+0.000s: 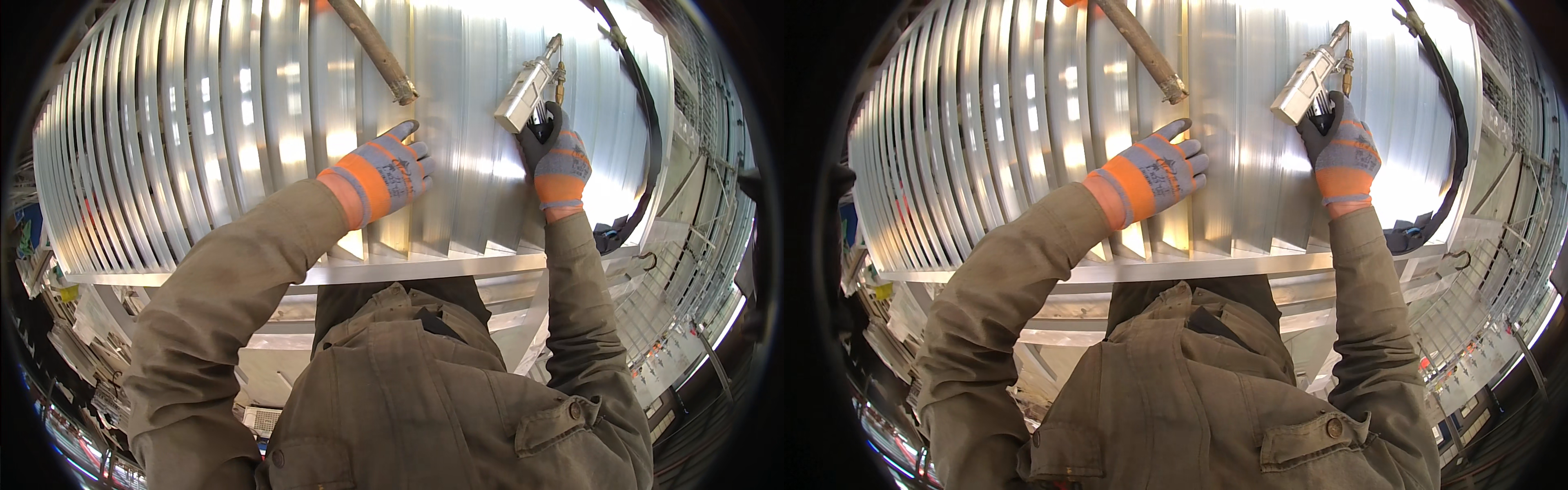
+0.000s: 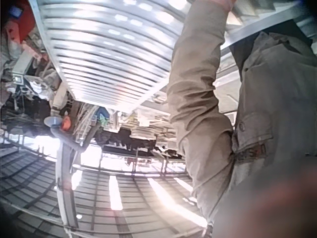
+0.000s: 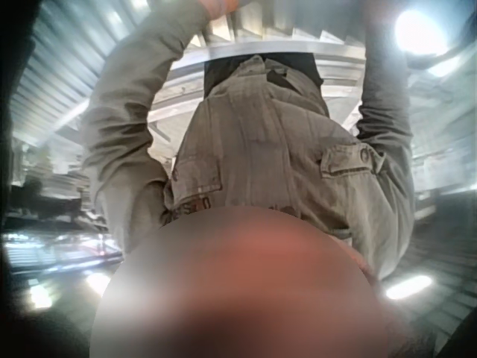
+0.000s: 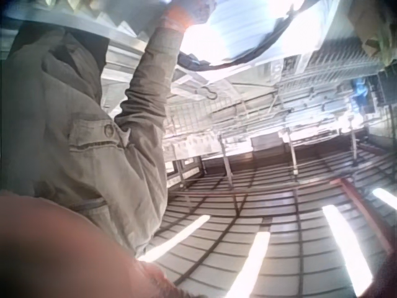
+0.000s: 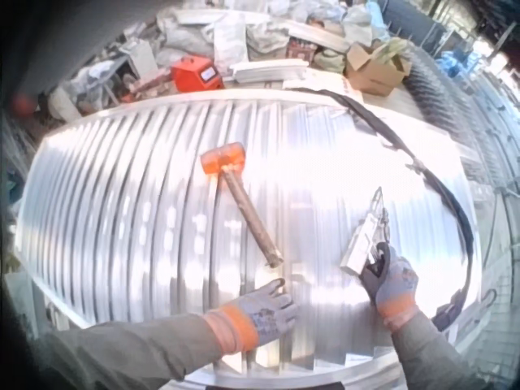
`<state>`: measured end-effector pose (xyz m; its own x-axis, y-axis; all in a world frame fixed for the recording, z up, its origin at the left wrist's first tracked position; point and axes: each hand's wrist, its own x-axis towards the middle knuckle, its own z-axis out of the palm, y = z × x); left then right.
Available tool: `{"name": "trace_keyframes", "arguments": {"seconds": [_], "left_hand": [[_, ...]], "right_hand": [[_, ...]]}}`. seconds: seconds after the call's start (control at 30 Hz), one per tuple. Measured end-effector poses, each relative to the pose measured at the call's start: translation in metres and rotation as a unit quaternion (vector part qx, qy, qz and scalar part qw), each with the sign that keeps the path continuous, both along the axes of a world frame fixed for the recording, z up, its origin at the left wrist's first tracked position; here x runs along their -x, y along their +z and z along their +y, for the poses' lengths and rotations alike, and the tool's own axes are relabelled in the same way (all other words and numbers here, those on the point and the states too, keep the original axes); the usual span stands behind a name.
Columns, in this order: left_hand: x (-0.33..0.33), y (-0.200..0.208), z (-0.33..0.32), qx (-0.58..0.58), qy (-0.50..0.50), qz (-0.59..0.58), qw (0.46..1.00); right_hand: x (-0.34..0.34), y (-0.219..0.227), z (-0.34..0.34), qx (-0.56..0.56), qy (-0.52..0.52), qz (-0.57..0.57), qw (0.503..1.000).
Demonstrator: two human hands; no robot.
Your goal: The person welds a metal strip along the edge of a large curved metal panel using a handheld welding torch. They repeatedly tap the weld seam with a rubber mallet to flatten or adjust the joint. The person wears gloves and a jacket while working in a workshop.
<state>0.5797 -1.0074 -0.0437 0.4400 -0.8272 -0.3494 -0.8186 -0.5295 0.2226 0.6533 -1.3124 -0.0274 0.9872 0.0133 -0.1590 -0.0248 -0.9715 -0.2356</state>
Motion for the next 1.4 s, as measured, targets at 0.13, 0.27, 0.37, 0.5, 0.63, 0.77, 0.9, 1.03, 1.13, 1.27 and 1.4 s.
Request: {"name": "trace_keyframes", "arguments": {"seconds": [0.13, 0.27, 0.37, 0.5, 0.63, 0.77, 0.9, 1.03, 1.13, 1.27, 1.4], "left_hand": [[-0.003, 0.006, -0.004, -0.032, -0.019, 0.010, 0.999], [-0.009, 0.011, -0.006, -0.047, -0.023, 0.027, 0.998], [-0.011, 0.008, -0.007, -0.057, -0.007, 0.038, 0.998], [-0.006, 0.003, -0.011, -0.038, 0.075, 0.076, 0.994], [-0.005, 0.007, -0.012, -0.046, 0.043, 0.051, 0.997], [-0.011, 0.015, -0.013, -0.076, 0.024, 0.075, 0.994], [-0.013, 0.018, -0.008, -0.054, 0.007, 0.084, 0.995], [-0.013, 0.016, -0.014, -0.052, 0.029, 0.098, 0.993], [-0.015, 0.017, -0.016, -0.062, 0.027, 0.111, 0.991], [-0.018, 0.025, -0.014, -0.061, 0.011, 0.078, 0.995], [-0.026, 0.030, -0.022, -0.122, -0.017, 0.123, 0.985]], "right_hand": [[0.007, 0.024, 0.021, 0.049, 0.062, -0.086, 0.993], [-0.006, 0.042, 0.090, -0.112, 0.175, -0.215, 0.954], [-0.031, 0.017, 0.178, -0.117, 0.171, -0.132, 0.969], [-0.066, -0.018, 0.246, -0.126, 0.188, 0.009, 0.974], [-0.061, -0.014, 0.225, -0.197, 0.137, 0.013, 0.971], [0.038, 0.051, 0.129, -0.323, 0.145, -0.045, 0.934], [0.145, 0.115, 0.054, -0.351, 0.045, 0.155, 0.922], [0.215, 0.137, 0.028, -0.212, -0.058, 0.320, 0.922], [0.235, 0.142, 0.023, -0.279, -0.032, 0.304, 0.910], [0.258, 0.145, 0.020, -0.271, -0.059, 0.331, 0.902], [0.269, 0.115, 0.018, -0.191, -0.043, 0.369, 0.909]]}}
